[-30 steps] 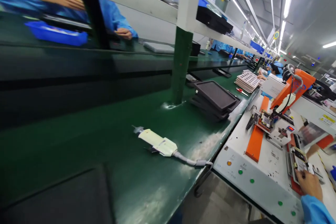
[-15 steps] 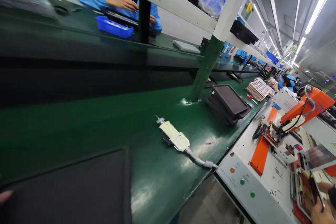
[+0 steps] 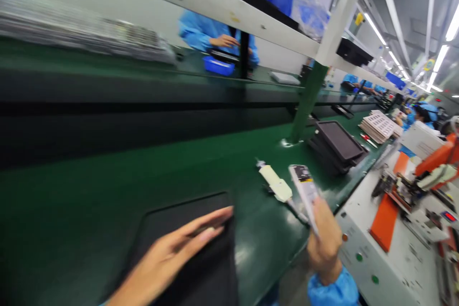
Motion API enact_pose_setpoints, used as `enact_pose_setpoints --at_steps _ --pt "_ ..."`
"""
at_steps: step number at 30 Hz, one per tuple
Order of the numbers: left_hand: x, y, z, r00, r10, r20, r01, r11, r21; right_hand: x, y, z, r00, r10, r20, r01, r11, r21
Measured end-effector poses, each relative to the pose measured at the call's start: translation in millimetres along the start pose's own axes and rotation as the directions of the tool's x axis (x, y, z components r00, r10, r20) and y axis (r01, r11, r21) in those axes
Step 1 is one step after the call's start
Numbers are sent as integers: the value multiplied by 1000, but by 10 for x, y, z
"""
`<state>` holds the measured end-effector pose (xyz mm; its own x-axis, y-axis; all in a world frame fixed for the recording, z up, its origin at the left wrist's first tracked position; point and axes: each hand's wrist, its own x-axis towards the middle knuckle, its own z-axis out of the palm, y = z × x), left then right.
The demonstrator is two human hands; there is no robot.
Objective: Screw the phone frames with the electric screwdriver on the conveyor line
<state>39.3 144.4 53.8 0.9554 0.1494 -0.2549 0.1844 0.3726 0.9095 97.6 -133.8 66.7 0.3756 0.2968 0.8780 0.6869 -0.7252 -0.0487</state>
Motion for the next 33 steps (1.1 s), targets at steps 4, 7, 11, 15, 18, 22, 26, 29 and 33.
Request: enact_pose_setpoints --at_steps 4,7,11,15,18,22,26,29,33 --pt "4 -10 16 997 45 66 -12 905 -425 121 -954 889 961 -275 21 244 884 398" --pt "68 2 -186 1000 -20 -10 12 839 -544 35 -1403 1114 936 -338 98 238 812 534" --pt "127 -14 -483 995 -99 -23 66 802 -594 -120 -1335 1182 901 -287 326 26 785 619" --pt "177 -71 -527 996 -95 5 78 785 -614 -204 -1055 1216 885 101 455 -379 725 575" --pt "187 -83 -491 995 -94 14 82 779 -621 -208 -1014 1206 748 275 605 -631 580 516" --pt "169 -75 -481 996 -85 40 92 795 -600 -130 -1067 1174 537 221 814 -814 390 431" --pt "163 -100 -485 997 -48 56 72 805 -589 -73 -1111 1174 489 97 867 -809 423 408" --pt "168 -120 -483 996 -46 71 79 807 -586 -97 -1131 1192 526 81 847 -747 521 414" --pt "164 -108 -477 996 -55 73 87 810 -579 -140 -1119 1202 558 62 828 -700 570 430"
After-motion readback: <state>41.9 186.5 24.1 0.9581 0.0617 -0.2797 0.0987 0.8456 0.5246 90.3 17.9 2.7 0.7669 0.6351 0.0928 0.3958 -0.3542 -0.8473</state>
